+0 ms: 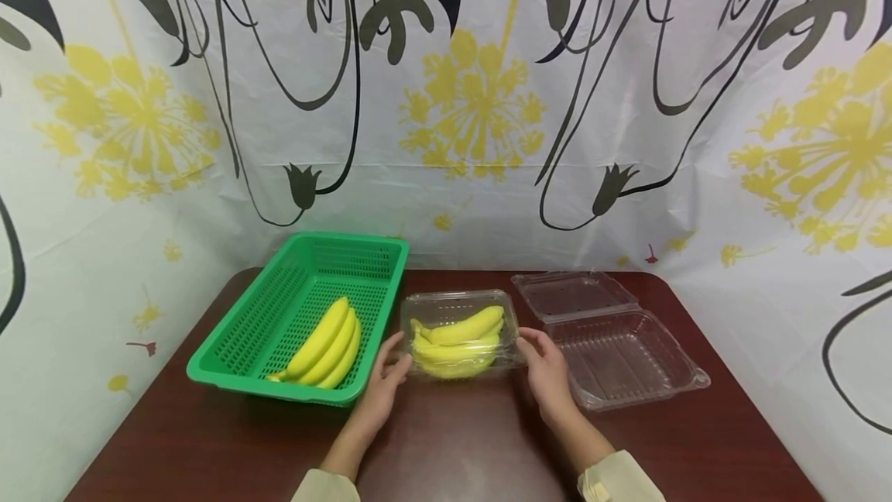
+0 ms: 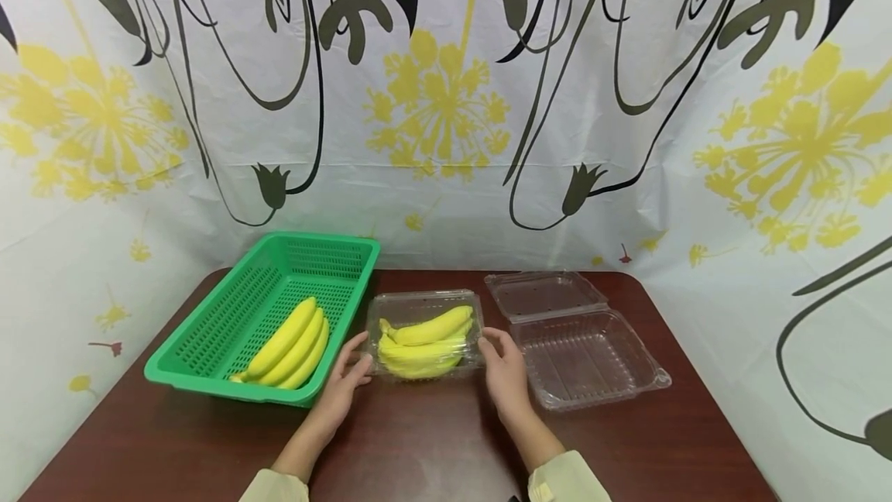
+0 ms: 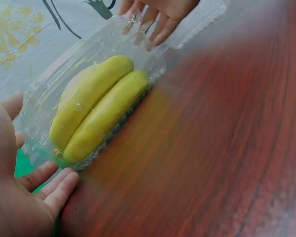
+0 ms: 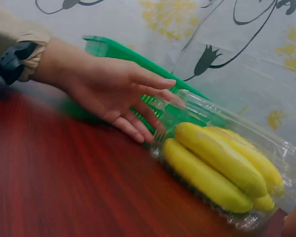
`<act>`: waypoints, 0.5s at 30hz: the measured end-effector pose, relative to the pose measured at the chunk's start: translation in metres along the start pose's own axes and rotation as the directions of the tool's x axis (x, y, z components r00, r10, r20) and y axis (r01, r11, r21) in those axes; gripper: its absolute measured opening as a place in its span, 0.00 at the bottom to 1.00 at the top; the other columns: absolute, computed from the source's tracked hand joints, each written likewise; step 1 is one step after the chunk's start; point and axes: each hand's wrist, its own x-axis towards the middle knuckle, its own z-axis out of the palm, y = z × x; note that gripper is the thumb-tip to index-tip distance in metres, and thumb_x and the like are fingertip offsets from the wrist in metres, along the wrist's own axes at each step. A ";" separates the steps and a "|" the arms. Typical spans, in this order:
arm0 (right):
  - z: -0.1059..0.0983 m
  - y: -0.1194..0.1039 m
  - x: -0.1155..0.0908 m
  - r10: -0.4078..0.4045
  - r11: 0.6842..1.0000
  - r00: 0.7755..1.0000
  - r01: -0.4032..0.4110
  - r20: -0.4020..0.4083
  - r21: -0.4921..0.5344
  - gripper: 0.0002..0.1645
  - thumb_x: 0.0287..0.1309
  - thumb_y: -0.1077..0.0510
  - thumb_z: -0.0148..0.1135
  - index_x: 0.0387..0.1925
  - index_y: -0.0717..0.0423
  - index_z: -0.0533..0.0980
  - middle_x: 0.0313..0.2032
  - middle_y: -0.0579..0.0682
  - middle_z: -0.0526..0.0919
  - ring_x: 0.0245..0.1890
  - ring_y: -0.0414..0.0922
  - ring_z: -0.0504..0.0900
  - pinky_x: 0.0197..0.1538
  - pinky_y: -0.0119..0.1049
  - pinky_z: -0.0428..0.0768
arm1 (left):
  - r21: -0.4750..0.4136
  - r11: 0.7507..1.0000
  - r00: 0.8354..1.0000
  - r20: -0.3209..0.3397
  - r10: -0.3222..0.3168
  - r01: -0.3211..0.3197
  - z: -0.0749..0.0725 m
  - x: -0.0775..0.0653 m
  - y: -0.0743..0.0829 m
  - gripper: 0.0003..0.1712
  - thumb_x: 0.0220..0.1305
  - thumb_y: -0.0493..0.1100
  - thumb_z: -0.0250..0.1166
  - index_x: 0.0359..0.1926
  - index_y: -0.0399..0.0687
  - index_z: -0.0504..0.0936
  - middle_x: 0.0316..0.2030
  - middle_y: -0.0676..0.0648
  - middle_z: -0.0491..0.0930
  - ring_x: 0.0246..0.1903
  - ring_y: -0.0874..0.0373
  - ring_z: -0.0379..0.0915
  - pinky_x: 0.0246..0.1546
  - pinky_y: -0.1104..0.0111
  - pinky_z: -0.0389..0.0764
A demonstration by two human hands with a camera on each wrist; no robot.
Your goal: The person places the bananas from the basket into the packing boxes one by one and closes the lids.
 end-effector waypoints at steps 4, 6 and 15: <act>-0.004 0.005 -0.004 0.006 0.999 1.000 -0.006 0.013 -0.033 0.18 0.69 0.60 0.55 0.56 0.62 0.76 0.52 0.59 0.79 0.48 0.47 0.74 0.48 0.38 0.74 | -0.012 1.000 1.000 -0.016 -0.010 0.010 0.001 0.002 0.000 0.32 0.73 0.45 0.56 0.73 0.48 0.58 0.47 0.42 0.68 0.45 0.46 0.70 0.49 0.55 0.74; -0.004 0.008 -0.005 0.011 0.999 1.000 -0.010 0.024 -0.050 0.18 0.67 0.62 0.55 0.57 0.61 0.76 0.54 0.60 0.78 0.49 0.49 0.76 0.48 0.39 0.76 | -0.038 0.999 1.000 -0.015 -0.017 0.016 0.001 0.002 0.005 0.32 0.71 0.42 0.57 0.73 0.45 0.59 0.42 0.44 0.68 0.40 0.47 0.71 0.45 0.56 0.75; -0.005 0.007 -0.001 0.044 0.995 0.999 -0.042 0.020 -0.096 0.22 0.62 0.65 0.54 0.57 0.56 0.76 0.43 0.58 0.80 0.35 0.50 0.79 0.35 0.41 0.80 | -0.124 0.991 0.998 -0.040 -0.051 0.046 0.003 0.013 0.004 0.34 0.65 0.34 0.57 0.72 0.43 0.60 0.20 0.50 0.68 0.17 0.61 0.62 0.21 0.71 0.70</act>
